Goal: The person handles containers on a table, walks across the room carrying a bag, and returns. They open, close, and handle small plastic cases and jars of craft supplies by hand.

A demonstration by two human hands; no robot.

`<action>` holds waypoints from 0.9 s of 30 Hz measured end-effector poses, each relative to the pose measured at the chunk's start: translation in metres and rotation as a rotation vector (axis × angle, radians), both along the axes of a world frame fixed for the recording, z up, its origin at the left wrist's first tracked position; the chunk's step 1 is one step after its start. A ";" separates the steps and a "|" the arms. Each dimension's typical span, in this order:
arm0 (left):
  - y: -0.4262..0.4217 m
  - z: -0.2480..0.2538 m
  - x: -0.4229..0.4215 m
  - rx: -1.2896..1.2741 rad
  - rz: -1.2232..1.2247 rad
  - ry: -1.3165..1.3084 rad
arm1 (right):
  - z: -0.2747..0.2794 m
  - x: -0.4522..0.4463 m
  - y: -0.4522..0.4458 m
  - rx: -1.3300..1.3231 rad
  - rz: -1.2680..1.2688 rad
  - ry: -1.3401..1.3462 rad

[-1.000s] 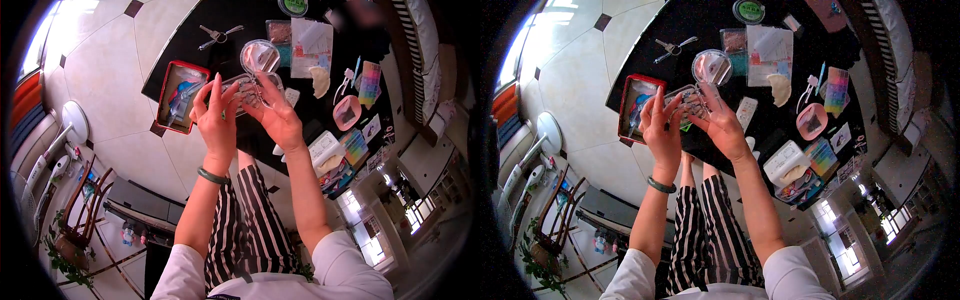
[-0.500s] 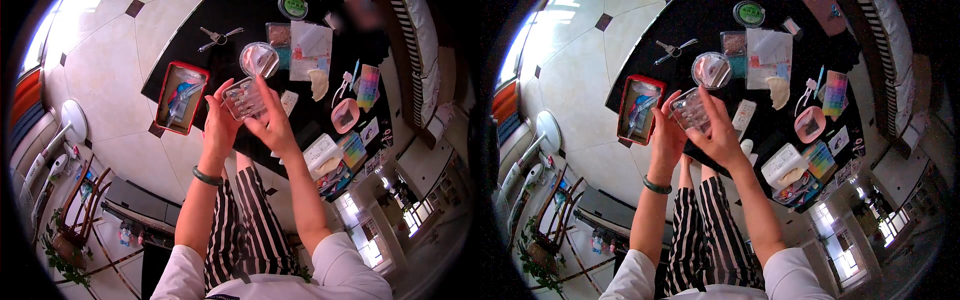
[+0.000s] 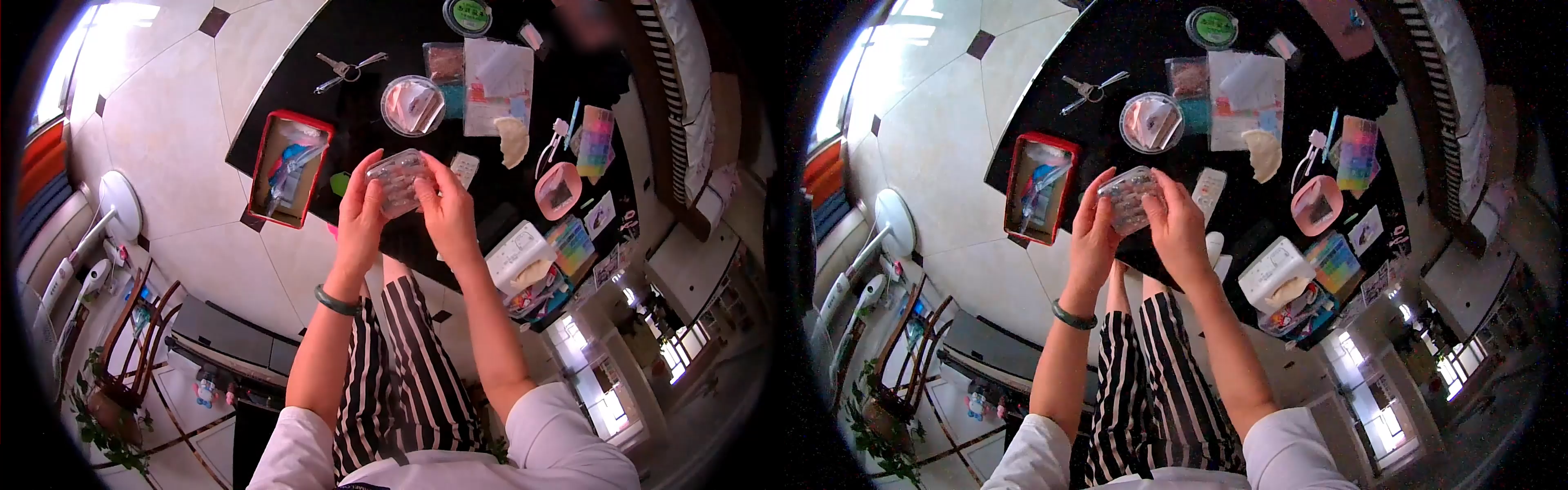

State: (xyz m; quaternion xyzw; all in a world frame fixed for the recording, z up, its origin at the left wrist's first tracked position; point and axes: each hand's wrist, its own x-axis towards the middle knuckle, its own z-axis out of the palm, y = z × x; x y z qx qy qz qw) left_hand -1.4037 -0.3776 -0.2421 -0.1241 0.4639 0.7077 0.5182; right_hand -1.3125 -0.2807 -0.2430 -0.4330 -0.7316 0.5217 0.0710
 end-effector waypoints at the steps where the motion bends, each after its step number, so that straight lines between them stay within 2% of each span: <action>1: 0.000 -0.002 0.001 -0.001 -0.002 -0.001 | 0.000 0.002 0.003 -0.095 -0.029 -0.025; 4: 0.000 -0.008 0.005 -0.006 -0.024 0.038 | 0.002 0.002 0.009 -0.252 -0.102 -0.037; 7: 0.002 -0.014 0.009 -0.021 -0.040 0.077 | 0.003 0.001 0.009 -0.302 -0.189 -0.053; 11: 0.004 -0.020 0.018 -0.136 -0.057 0.244 | -0.013 0.008 0.001 -0.184 -0.212 0.011; 16: 0.010 -0.022 0.022 -0.245 -0.037 0.371 | -0.005 0.005 -0.002 -0.314 -0.309 -0.051; 20: 0.012 -0.023 0.025 -0.415 -0.107 0.571 | -0.009 0.011 -0.006 -0.335 -0.315 -0.071; 23: 0.011 -0.025 0.033 -0.512 -0.190 0.699 | -0.017 0.020 -0.011 -0.249 -0.267 -0.099; 25: 0.014 -0.022 0.043 -0.500 -0.178 0.755 | -0.017 0.023 -0.012 -0.063 -0.211 -0.078; 27: 0.012 -0.012 0.049 -0.589 -0.293 0.698 | -0.023 0.027 -0.013 0.012 -0.192 -0.050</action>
